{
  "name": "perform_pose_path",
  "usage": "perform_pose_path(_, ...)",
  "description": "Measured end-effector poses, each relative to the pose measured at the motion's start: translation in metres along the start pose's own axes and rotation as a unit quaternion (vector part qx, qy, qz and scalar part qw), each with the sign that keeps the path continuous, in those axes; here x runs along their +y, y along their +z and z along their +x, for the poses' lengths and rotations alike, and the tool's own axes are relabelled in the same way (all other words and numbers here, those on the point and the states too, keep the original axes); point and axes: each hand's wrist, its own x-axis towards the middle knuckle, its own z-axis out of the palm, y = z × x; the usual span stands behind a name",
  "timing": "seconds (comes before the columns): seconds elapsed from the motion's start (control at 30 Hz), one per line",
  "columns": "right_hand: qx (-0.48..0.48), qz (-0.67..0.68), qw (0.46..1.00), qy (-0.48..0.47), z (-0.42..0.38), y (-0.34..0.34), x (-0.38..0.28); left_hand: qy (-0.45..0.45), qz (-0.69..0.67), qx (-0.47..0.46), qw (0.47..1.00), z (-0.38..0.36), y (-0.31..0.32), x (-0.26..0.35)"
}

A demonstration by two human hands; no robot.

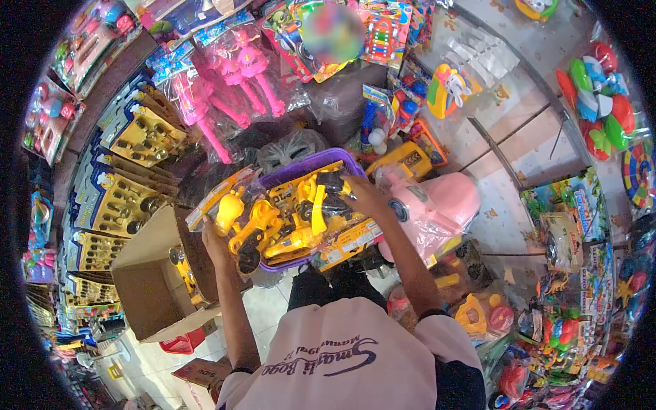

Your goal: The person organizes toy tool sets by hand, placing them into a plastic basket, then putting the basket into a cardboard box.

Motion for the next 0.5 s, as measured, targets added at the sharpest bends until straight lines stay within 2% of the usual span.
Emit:
perform_pose_path(0.07, 0.094, -0.024, 0.995, -0.028, 0.017, 0.028, -0.006, 0.004, 0.002, -0.006, 1.0, -0.001, -0.001, 0.003)
perform_pose_path(0.17, 0.065, -0.113, 0.984, 0.124, 0.028, 0.057, -0.006, 0.002, 0.008, 0.004, 1.0, -0.009, 0.007, 0.01)
perform_pose_path(0.2, 0.097, -0.094, 0.982, 0.132, 0.033, 0.061, -0.006, 0.002, 0.005, 0.01, 1.0, -0.01, 0.007, 0.009)
perform_pose_path(0.3, 0.053, -0.021, 0.983, 0.176, 0.037, 0.058, 0.003, -0.007, -0.012, 0.021, 1.0, -0.009, 0.003, 0.005)
perform_pose_path(0.4, 0.149, 0.007, 0.984, 0.1, 0.04, 0.062, 0.016, 0.009, -0.02, -0.003, 1.0, -0.007, 0.001, 0.002)
perform_pose_path(0.5, 0.116, 0.012, 0.986, 0.12, 0.04, 0.063, 0.031, 0.015, -0.025, -0.006, 1.0, -0.005, 0.002, 0.0)
